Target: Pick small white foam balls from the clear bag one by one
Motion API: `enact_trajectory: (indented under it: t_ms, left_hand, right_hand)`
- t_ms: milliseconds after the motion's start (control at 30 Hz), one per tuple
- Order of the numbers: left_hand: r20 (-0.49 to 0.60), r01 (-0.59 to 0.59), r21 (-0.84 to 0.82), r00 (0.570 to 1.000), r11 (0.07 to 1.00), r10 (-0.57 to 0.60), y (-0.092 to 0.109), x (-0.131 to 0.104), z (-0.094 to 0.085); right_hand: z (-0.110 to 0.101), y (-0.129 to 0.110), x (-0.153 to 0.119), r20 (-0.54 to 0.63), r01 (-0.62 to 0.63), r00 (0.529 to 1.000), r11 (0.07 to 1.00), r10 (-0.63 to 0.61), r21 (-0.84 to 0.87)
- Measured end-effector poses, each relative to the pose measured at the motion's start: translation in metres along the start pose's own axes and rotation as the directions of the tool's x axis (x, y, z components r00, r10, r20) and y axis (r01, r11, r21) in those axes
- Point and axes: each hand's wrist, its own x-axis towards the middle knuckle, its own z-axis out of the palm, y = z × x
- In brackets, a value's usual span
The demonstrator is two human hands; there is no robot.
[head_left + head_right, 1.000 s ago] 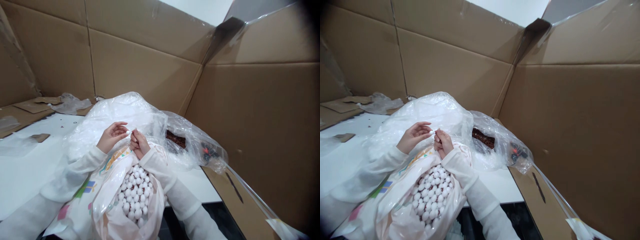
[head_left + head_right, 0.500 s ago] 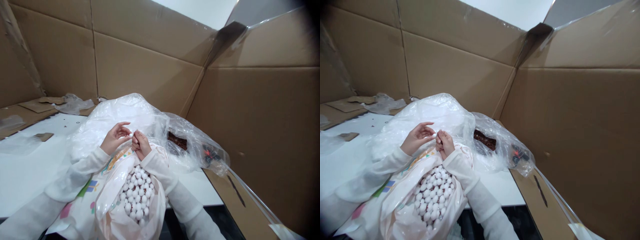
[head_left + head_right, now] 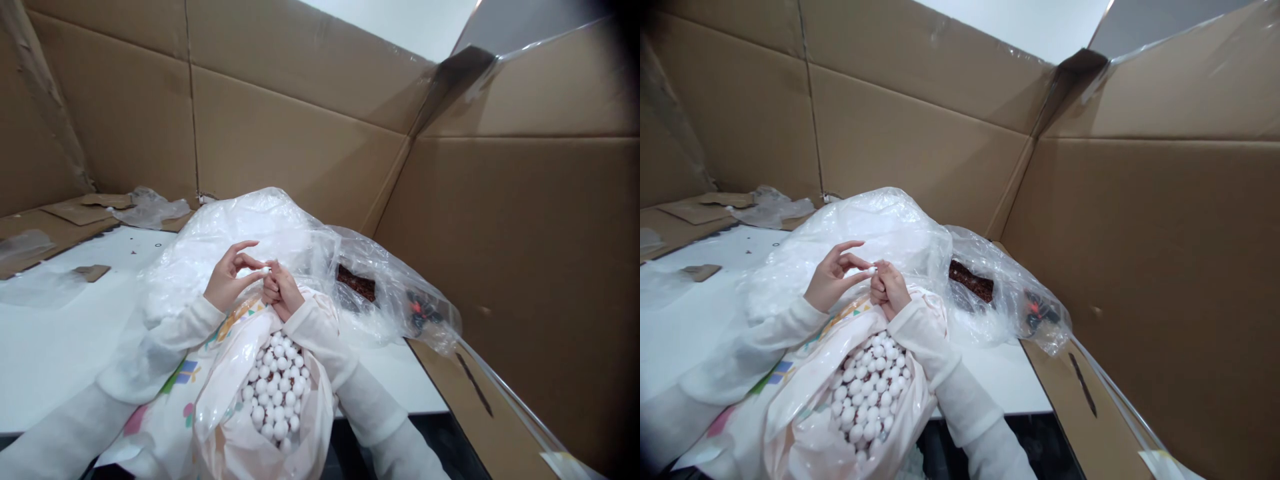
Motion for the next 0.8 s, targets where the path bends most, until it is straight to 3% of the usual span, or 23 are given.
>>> enact_trajectory:
  t_ms: [133, 333, 533, 800]
  left_hand:
    - [-0.039, -0.091, 0.141, 0.994, 0.986, 0.098, 0.004, 0.0009, -0.0011]
    - [-0.032, -0.097, 0.174, 0.994, 0.98, 0.104, 0.0056, 0.0003, -0.0021]
    - [-0.014, -0.041, 0.046, 0.999, 0.998, 0.041, 0.0012, -0.0002, -0.0015]
    - [-0.008, 0.001, -0.036, 1.0, 0.999, -0.001, 0.0002, -0.0014, -0.0013]
  right_hand:
    - [-0.0002, -0.0014, 0.0003, 0.071, -0.093, 0.993, 0.996, 0.093, 0.0]
    - [-0.0012, 0.0025, 0.0017, 0.048, -0.091, 0.994, 0.993, 0.094, -0.073]
    - [-0.0036, 0.0042, 0.0021, 0.028, -0.056, 0.998, 0.993, 0.06, -0.106]
    - [-0.0034, 0.0052, 0.0022, 0.045, -0.005, 0.999, 1.0, 0.006, -0.025]
